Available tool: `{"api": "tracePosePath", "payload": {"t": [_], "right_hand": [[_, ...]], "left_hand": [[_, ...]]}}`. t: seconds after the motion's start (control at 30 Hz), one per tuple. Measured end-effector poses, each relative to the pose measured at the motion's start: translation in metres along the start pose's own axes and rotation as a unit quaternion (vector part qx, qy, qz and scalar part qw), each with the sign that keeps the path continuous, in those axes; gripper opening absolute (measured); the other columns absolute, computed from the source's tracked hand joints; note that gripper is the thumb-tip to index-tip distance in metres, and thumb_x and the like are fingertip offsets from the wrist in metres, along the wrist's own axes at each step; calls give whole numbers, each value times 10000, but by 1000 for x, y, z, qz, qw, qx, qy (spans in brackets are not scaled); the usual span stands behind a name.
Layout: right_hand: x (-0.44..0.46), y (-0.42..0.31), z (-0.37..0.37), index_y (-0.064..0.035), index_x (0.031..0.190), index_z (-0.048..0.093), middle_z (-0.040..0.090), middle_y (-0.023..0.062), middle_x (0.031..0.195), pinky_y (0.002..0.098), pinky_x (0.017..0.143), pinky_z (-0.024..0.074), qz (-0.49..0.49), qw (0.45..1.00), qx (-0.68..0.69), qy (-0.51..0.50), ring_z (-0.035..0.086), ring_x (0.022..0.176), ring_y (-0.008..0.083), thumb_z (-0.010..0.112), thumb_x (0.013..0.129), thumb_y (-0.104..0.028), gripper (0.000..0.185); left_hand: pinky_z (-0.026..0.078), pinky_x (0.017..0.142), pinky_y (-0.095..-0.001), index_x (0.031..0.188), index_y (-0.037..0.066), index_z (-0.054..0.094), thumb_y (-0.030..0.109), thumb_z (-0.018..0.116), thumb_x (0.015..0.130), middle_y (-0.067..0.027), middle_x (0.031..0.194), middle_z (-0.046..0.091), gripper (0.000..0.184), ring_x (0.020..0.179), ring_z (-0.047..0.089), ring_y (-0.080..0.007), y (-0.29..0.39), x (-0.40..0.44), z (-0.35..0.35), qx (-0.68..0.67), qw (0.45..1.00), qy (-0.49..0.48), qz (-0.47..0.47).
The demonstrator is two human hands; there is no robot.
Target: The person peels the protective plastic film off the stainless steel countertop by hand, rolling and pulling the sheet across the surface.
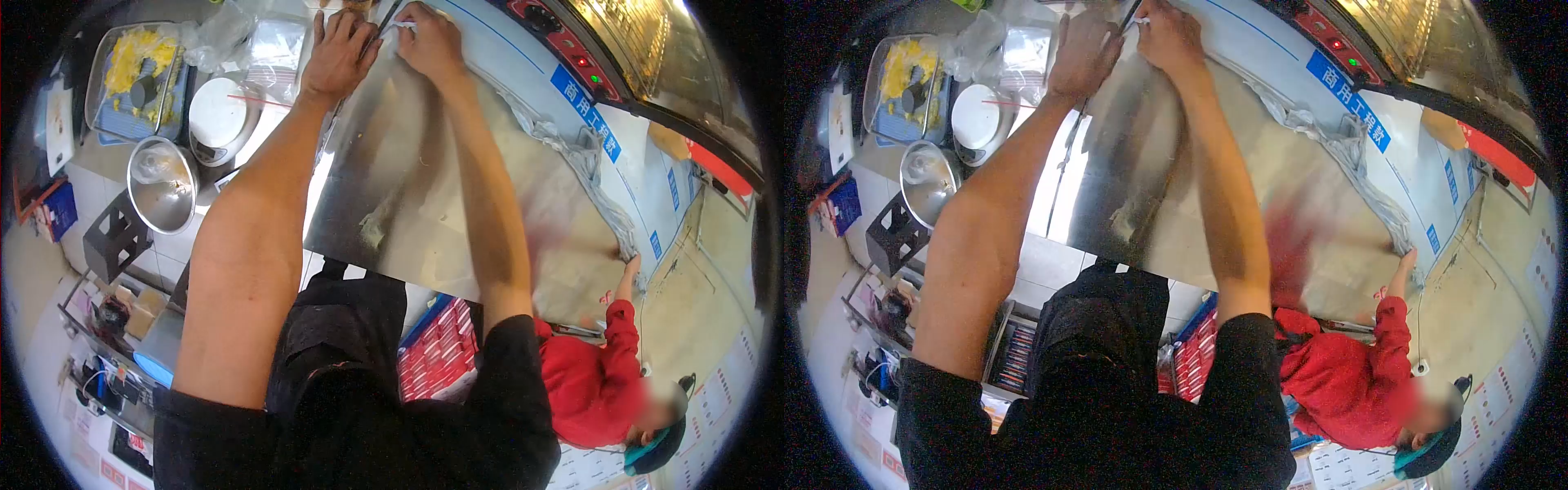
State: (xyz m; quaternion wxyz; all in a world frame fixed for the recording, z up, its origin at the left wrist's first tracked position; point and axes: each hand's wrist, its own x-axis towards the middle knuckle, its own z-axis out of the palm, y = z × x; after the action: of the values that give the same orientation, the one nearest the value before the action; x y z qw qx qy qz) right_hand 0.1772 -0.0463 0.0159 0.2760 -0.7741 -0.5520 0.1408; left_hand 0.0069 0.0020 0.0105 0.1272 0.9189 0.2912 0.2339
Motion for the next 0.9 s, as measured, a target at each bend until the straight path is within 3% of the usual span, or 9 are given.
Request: {"api": "tracePosePath", "payload": {"t": [0.1, 0.17, 0.3, 0.37, 0.4, 0.43, 0.5, 0.73, 0.9], "right_hand": [[-2, -8, -29, -52, 1018, 635, 641, 162, 1023, 446, 817, 504, -97, 986, 112, -79, 622, 940, 382, 591, 783, -102, 245], [-3, -16, -38, -67, 1053, 670, 647, 128, 1043, 433, 846, 489, -210, 974, 8, -88, 614, 975, 341, 565, 814, -96, 263], [16, 27, 13, -77, 1080, 690, 656, 113, 1061, 416, 881, 478, -273, 962, -9, -31, 605, 1018, 327, 563, 853, -119, 264], [26, 25, 1, -63, 1008, 692, 662, 118, 1081, 407, 890, 487, -313, 944, 7, -104, 606, 1034, 331, 573, 875, -156, 202], [21, -8, -24, -42, 970, 664, 664, 129, 1068, 421, 871, 499, -207, 965, 0, -162, 606, 1039, 333, 569, 879, -159, 176], [18, -9, -14, -42, 970, 664, 664, 129, 1068, 421, 871, 499, -210, 963, -2, -169, 606, 1039, 333, 569, 879, -159, 176], [4, -8, 1, -29, 957, 629, 654, 143, 1005, 444, 813, 503, -229, 972, -41, 16, 613, 976, 338, 554, 878, -131, 149], [-4, -16, 16, -21, 930, 616, 643, 182, 977, 470, 749, 501, -136, 989, -20, 46, 626, 897, 373, 565, 858, -111, 126], [28, -6, 23, -20, 846, 622, 644, 215, 889, 510, 662, 491, 12, 991, -26, 131, 632, 788, 406, 584, 861, -125, 112]], "left_hand": [[277, 1055, -591, 1140, 40, 531, 177, 604, 886, -172, 1138, 490, 298, 1144, 453, -378, 3, 4, -9, -8, 1000, -15, 2], [281, 1052, -588, 1131, 39, 531, 167, 600, 887, -182, 1130, 492, 284, 1139, 458, -374, 7, 7, -8, -16, 1000, -14, 2], [281, 1066, -580, 1124, 29, 527, 201, 584, 888, -195, 1127, 489, 297, 1146, 459, -380, 3, 6, -5, 10, 1000, -4, 6], [277, 1073, -580, 1120, 25, 526, 216, 579, 888, -196, 1128, 487, 306, 1150, 458, -382, 0, 2, -4, 33, 999, -22, -15], [271, 1080, -581, 1118, 22, 523, 229, 576, 888, -196, 1130, 488, 314, 1155, 456, -383, 0, 1, -3, 37, 999, -21, -15], [264, 1087, -582, 1116, 19, 521, 243, 572, 887, -196, 1133, 488, 324, 1161, 455, -383, 0, 2, -3, 39, 999, -17, -14], [254, 1093, -585, 1117, 20, 517, 238, 564, 891, -196, 1133, 485, 317, 1170, 451, -381, 2, 2, -6, 33, 999, -33, -15], [238, 1103, -590, 1143, 21, 514, 232, 558, 893, -186, 1103, 477, 330, 1178, 442, -378, 1, 2, -8, 22, 999, -26, 0], [239, 1104, -585, 1155, 16, 518, 226, 559, 897, -188, 1112, 477, 335, 1175, 439, -382, -1, 3, -7, -11, 997, -62, -32]]}}
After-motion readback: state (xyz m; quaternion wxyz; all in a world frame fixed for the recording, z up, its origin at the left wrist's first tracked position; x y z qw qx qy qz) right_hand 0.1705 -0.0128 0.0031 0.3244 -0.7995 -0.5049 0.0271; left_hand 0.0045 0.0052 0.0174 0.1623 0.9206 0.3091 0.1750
